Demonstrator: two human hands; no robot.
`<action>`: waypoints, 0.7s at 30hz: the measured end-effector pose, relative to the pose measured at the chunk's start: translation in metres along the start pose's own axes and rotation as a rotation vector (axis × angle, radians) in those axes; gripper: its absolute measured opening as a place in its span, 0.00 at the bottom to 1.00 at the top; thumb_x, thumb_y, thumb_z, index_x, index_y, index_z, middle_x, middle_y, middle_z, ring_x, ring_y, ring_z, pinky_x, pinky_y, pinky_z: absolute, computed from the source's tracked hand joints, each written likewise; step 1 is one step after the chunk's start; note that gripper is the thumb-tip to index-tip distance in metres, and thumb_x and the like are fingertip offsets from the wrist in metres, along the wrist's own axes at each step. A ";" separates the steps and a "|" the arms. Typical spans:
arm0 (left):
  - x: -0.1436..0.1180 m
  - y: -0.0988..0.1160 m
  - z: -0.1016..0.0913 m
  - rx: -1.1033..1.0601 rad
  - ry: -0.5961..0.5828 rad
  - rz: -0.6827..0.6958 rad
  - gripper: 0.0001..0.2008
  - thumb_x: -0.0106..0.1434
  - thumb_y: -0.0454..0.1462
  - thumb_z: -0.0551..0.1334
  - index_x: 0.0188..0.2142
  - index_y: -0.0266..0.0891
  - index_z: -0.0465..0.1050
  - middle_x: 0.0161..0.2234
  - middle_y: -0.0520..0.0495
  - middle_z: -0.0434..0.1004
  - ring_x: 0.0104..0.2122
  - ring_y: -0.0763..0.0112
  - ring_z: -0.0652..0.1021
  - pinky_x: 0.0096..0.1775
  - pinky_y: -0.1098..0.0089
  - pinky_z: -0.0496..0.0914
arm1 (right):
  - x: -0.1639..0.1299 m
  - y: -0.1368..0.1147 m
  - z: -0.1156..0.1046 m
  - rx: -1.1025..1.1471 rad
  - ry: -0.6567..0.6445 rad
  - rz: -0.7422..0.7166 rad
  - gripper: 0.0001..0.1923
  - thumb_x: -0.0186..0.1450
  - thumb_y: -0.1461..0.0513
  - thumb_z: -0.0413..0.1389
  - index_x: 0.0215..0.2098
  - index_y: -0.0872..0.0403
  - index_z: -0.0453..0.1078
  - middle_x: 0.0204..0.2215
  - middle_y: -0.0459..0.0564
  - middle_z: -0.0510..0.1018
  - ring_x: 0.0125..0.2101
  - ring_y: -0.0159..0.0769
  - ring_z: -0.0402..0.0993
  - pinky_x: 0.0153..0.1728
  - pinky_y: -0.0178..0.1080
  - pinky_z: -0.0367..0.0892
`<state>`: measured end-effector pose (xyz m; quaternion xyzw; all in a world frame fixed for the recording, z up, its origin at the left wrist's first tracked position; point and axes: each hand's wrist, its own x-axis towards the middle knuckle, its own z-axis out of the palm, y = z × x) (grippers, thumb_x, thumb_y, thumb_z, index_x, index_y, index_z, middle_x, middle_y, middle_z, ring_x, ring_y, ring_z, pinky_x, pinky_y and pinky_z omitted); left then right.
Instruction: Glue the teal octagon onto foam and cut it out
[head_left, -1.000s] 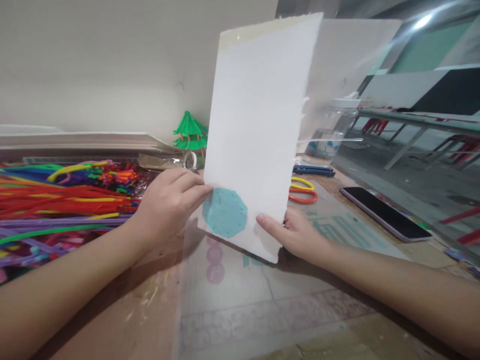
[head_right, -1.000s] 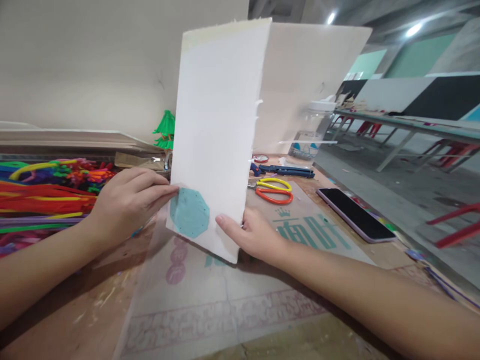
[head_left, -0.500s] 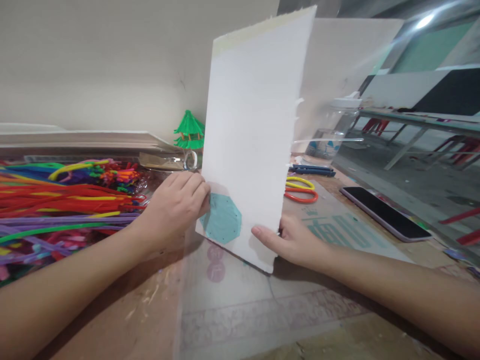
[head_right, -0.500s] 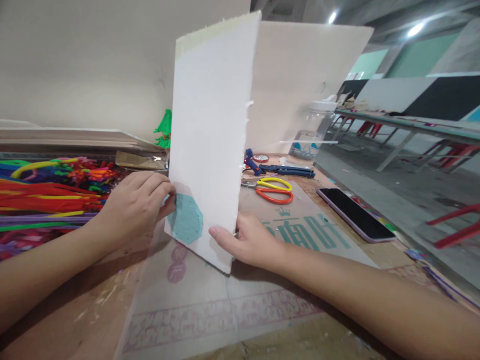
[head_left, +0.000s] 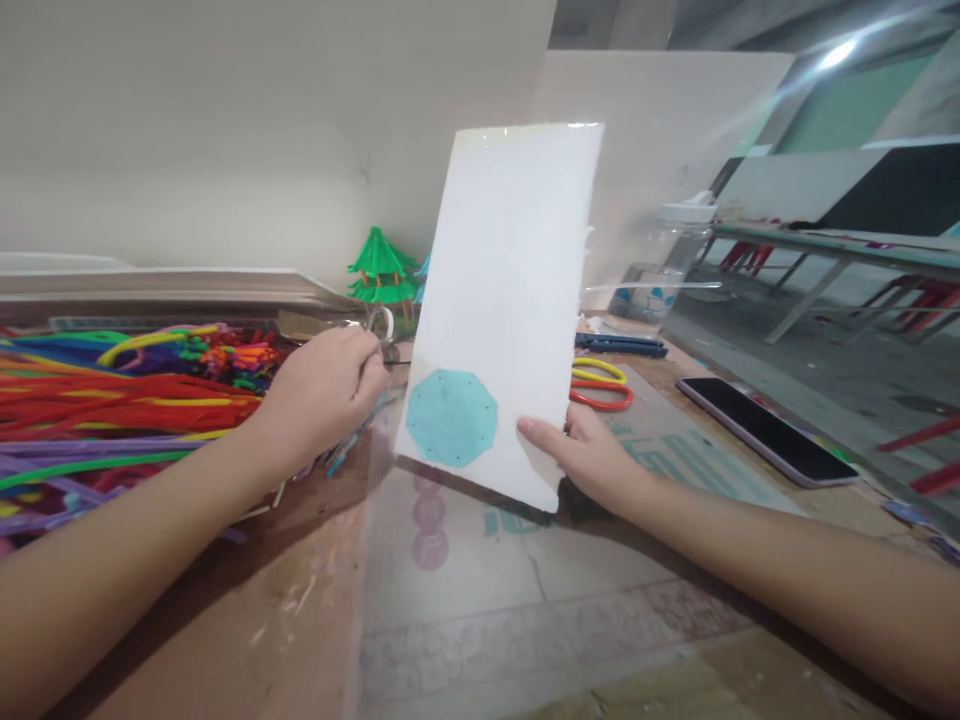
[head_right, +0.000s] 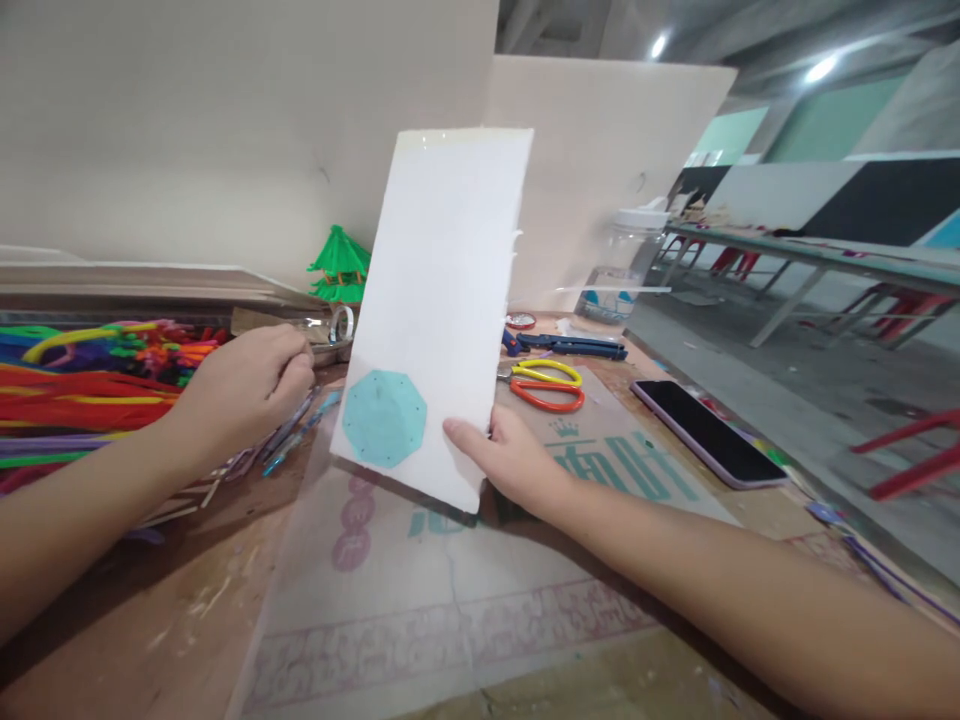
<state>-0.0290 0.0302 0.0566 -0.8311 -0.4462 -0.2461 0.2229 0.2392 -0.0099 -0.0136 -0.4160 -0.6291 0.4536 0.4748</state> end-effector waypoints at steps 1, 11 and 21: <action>0.000 0.001 0.000 0.000 -0.020 -0.003 0.13 0.65 0.37 0.49 0.23 0.45 0.56 0.22 0.47 0.66 0.27 0.60 0.71 0.29 0.62 0.63 | 0.000 0.001 0.000 0.018 0.005 0.000 0.20 0.56 0.49 0.63 0.40 0.54 0.76 0.44 0.56 0.84 0.44 0.51 0.81 0.47 0.52 0.75; -0.003 0.006 0.003 -0.429 -0.161 -0.284 0.19 0.68 0.42 0.50 0.52 0.38 0.73 0.44 0.42 0.83 0.42 0.57 0.81 0.45 0.61 0.73 | -0.001 0.003 -0.001 0.082 -0.007 0.003 0.23 0.56 0.46 0.64 0.40 0.53 0.75 0.40 0.55 0.85 0.43 0.50 0.81 0.45 0.50 0.76; -0.006 0.010 0.015 -0.913 -0.278 -0.364 0.24 0.59 0.57 0.64 0.40 0.40 0.78 0.38 0.46 0.83 0.37 0.62 0.80 0.41 0.64 0.75 | -0.003 0.001 -0.001 0.099 -0.043 -0.031 0.27 0.56 0.42 0.64 0.41 0.54 0.76 0.39 0.55 0.85 0.43 0.49 0.81 0.44 0.49 0.76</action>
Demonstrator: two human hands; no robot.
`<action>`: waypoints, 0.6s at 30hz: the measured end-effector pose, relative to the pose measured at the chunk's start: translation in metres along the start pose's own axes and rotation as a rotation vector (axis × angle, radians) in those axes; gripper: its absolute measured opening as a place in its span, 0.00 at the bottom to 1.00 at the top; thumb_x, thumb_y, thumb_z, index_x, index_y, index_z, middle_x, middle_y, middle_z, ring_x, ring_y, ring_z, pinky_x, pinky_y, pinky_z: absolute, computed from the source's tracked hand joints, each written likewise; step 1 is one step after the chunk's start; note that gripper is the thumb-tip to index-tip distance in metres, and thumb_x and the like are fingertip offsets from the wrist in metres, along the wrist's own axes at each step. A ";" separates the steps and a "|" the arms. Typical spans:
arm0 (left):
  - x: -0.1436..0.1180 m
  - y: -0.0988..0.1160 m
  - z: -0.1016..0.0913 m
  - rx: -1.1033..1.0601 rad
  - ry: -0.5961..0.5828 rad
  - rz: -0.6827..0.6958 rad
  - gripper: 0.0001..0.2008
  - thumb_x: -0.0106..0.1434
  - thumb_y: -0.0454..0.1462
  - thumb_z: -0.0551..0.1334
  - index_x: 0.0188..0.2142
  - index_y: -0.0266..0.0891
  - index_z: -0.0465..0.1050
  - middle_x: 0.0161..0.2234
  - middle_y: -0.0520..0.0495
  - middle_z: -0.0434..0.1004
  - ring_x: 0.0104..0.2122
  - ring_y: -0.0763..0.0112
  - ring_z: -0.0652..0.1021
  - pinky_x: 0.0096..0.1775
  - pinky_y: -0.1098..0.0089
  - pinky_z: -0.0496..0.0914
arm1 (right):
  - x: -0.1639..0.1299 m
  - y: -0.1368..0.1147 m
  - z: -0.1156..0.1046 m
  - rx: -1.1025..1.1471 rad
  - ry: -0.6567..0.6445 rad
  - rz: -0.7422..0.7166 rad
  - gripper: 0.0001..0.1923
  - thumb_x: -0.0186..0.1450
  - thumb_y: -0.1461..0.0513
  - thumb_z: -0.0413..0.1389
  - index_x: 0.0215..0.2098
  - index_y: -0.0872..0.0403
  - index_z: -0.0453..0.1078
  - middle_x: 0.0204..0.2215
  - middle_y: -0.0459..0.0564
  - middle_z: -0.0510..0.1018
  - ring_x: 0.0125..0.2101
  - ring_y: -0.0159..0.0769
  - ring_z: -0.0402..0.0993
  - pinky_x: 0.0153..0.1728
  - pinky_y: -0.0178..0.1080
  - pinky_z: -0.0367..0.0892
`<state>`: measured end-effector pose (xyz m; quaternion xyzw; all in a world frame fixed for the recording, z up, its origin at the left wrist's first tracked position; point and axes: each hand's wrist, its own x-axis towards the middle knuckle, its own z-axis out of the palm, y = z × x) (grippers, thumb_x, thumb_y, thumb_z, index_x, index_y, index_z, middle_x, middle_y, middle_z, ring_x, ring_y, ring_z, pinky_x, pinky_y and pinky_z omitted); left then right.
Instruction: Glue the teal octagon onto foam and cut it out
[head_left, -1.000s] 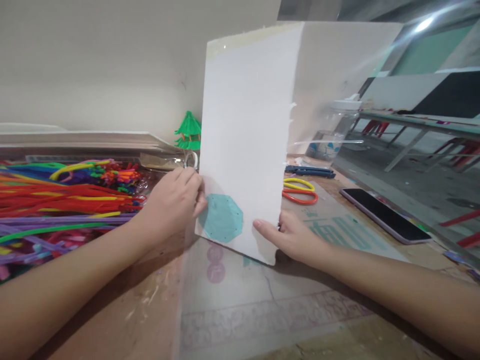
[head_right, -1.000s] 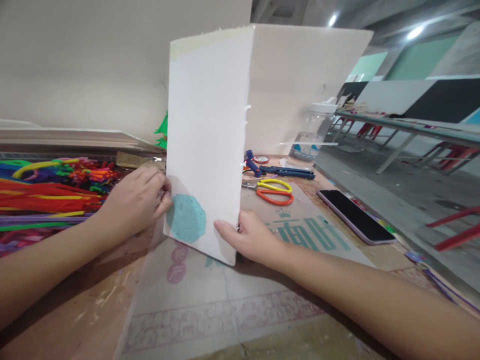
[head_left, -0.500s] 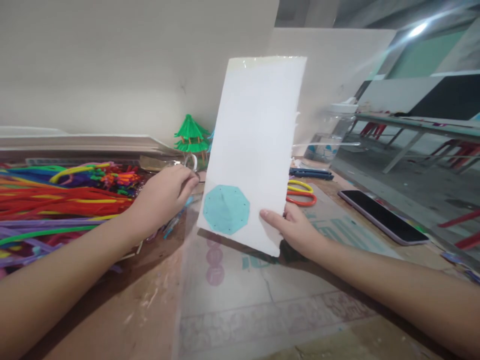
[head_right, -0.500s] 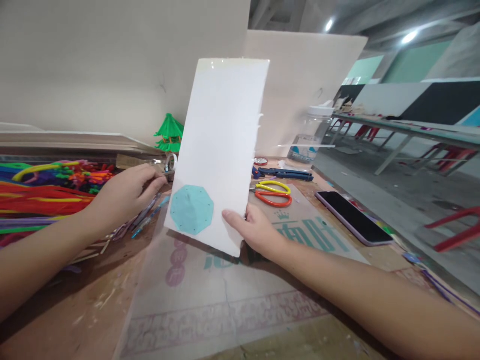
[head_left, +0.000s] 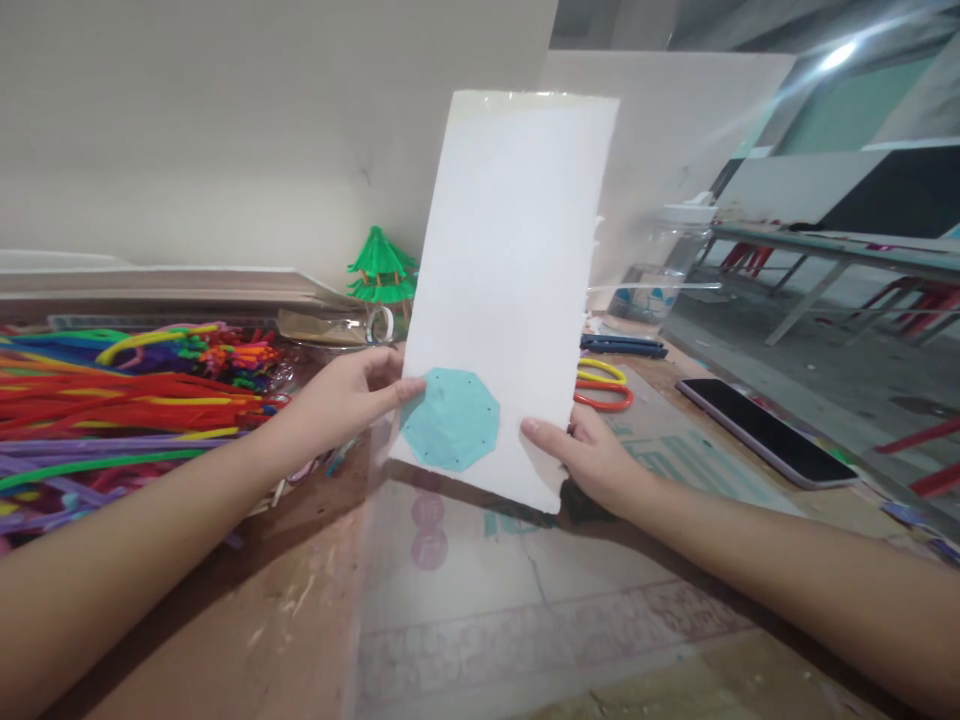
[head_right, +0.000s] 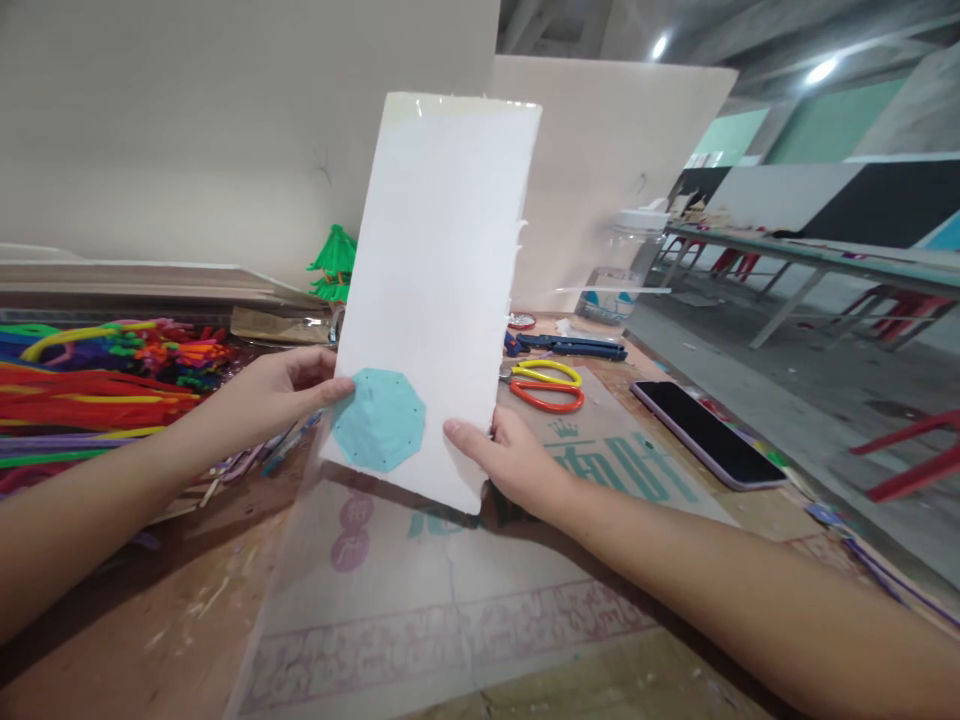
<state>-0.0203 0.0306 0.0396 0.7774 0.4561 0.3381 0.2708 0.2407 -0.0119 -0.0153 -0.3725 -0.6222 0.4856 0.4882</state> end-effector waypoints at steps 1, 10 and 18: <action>0.000 0.001 0.000 -0.033 0.009 -0.004 0.25 0.58 0.58 0.64 0.39 0.39 0.78 0.37 0.46 0.83 0.37 0.62 0.80 0.41 0.64 0.75 | 0.000 0.001 0.000 0.009 -0.011 -0.002 0.27 0.56 0.42 0.64 0.42 0.54 0.77 0.39 0.55 0.85 0.43 0.49 0.81 0.44 0.49 0.76; -0.005 0.010 -0.003 0.000 0.068 -0.092 0.28 0.61 0.60 0.59 0.39 0.39 0.80 0.35 0.47 0.82 0.35 0.60 0.78 0.37 0.66 0.74 | 0.011 0.010 -0.003 0.186 0.119 0.012 0.27 0.55 0.43 0.66 0.40 0.54 0.76 0.42 0.54 0.84 0.42 0.48 0.81 0.47 0.47 0.74; -0.004 0.013 -0.004 0.082 -0.008 -0.036 0.22 0.59 0.55 0.63 0.36 0.40 0.81 0.37 0.47 0.84 0.36 0.61 0.80 0.38 0.66 0.73 | 0.010 0.005 -0.002 0.134 0.164 0.012 0.25 0.55 0.43 0.63 0.41 0.52 0.75 0.46 0.53 0.84 0.45 0.51 0.80 0.49 0.51 0.73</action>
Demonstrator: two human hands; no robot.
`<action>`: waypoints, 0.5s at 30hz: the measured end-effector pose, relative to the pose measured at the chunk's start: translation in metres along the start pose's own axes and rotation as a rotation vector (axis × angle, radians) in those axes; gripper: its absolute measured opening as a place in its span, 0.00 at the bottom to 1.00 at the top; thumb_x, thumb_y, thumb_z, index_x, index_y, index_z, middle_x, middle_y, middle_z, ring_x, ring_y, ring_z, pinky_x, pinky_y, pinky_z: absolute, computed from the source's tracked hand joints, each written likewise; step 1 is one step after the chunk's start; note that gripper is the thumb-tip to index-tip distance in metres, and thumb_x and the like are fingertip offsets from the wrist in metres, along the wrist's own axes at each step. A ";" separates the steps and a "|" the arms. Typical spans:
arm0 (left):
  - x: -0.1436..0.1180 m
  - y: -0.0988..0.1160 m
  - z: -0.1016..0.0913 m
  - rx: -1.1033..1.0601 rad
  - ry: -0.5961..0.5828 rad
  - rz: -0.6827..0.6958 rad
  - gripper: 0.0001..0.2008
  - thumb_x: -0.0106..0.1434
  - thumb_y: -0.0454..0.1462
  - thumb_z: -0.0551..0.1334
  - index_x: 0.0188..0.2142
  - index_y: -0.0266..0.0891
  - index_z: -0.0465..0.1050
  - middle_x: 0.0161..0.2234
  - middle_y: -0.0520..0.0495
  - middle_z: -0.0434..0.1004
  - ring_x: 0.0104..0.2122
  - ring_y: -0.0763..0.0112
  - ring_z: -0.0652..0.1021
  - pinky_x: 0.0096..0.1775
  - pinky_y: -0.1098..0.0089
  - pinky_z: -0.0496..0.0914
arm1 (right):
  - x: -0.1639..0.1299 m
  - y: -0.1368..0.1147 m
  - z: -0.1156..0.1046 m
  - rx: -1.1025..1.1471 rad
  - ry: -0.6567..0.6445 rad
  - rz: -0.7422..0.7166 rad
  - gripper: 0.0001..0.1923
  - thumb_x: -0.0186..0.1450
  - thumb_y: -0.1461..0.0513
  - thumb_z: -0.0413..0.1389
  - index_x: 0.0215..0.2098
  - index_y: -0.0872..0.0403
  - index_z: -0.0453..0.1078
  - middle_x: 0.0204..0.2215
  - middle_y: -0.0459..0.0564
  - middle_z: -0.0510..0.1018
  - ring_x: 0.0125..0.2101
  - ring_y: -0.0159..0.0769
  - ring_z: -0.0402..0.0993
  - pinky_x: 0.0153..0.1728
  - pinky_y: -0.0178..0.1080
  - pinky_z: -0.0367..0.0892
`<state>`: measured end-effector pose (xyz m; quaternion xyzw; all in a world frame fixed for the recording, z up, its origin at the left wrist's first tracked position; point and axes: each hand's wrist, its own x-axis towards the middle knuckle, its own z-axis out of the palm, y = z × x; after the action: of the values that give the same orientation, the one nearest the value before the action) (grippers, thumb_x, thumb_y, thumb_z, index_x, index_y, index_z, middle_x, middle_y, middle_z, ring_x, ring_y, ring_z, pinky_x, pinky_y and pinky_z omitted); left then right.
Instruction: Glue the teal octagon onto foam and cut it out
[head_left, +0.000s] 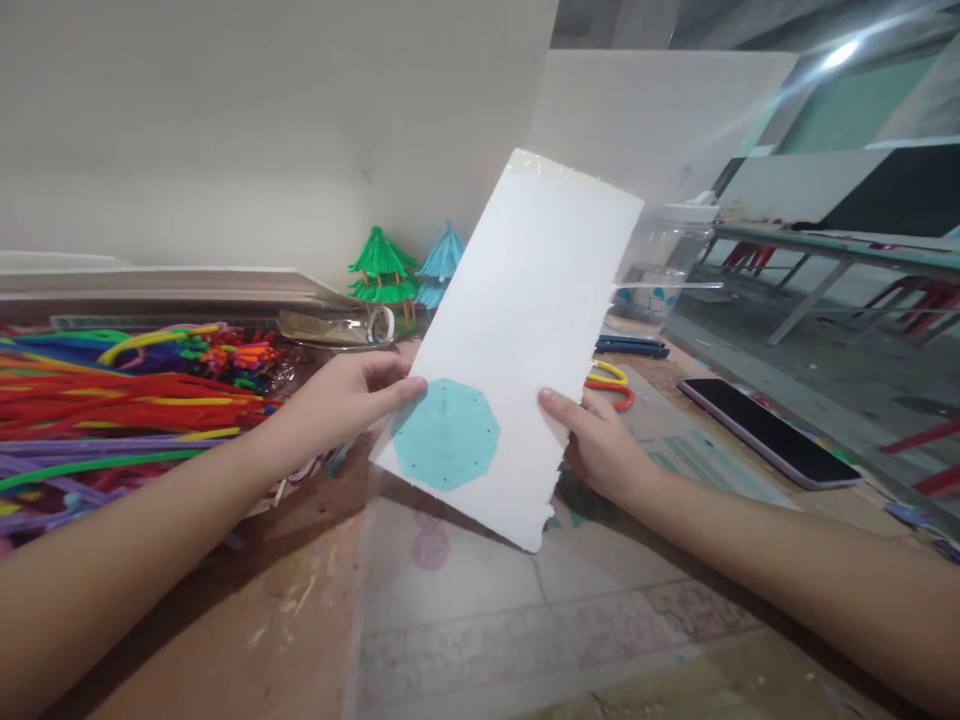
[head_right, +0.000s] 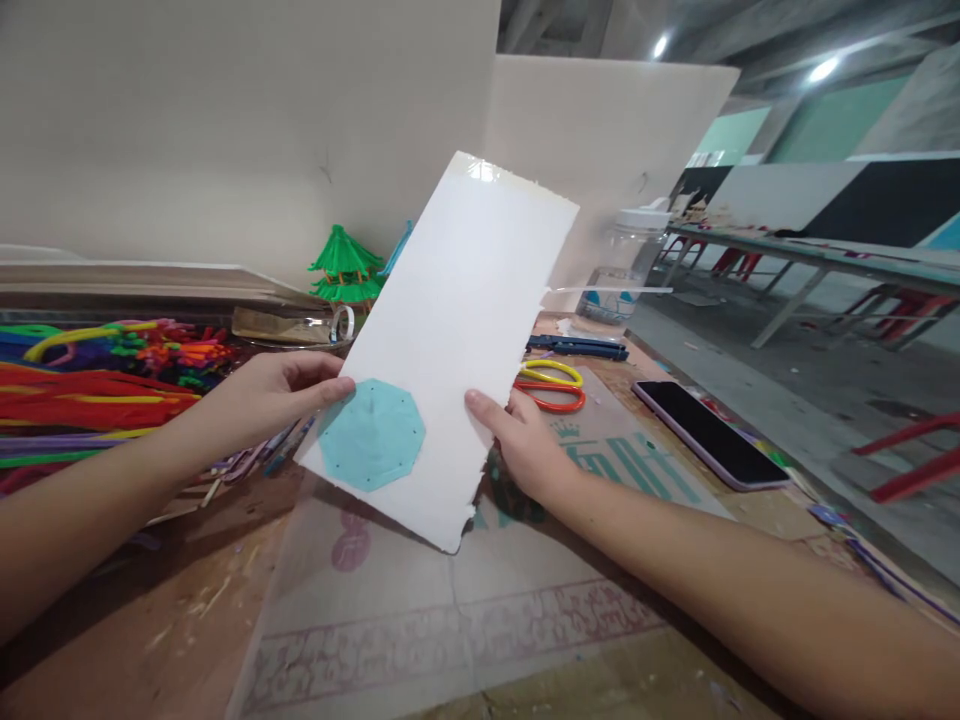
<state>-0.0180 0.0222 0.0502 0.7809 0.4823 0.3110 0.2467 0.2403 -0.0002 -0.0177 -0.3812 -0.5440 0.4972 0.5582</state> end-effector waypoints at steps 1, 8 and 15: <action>0.000 0.000 0.000 0.023 -0.002 -0.002 0.22 0.59 0.55 0.62 0.35 0.39 0.81 0.36 0.47 0.84 0.36 0.61 0.80 0.37 0.66 0.73 | 0.000 0.000 0.000 0.006 0.002 -0.002 0.24 0.55 0.44 0.64 0.41 0.52 0.75 0.46 0.53 0.83 0.46 0.51 0.80 0.49 0.51 0.73; 0.002 -0.005 -0.001 0.064 -0.029 -0.004 0.20 0.61 0.51 0.59 0.42 0.42 0.82 0.39 0.50 0.84 0.39 0.59 0.81 0.40 0.66 0.72 | 0.001 0.004 -0.002 0.061 -0.020 0.003 0.23 0.57 0.47 0.64 0.42 0.55 0.75 0.46 0.55 0.83 0.48 0.50 0.79 0.53 0.50 0.71; 0.001 0.000 0.000 0.134 -0.031 -0.013 0.16 0.58 0.48 0.58 0.35 0.41 0.80 0.33 0.52 0.82 0.32 0.62 0.79 0.34 0.68 0.70 | 0.001 0.007 -0.004 0.097 -0.039 0.026 0.21 0.58 0.48 0.66 0.40 0.54 0.75 0.41 0.53 0.84 0.41 0.47 0.80 0.47 0.47 0.72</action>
<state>-0.0179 0.0225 0.0509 0.7973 0.5031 0.2645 0.2033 0.2436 0.0029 -0.0247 -0.3510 -0.5249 0.5374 0.5590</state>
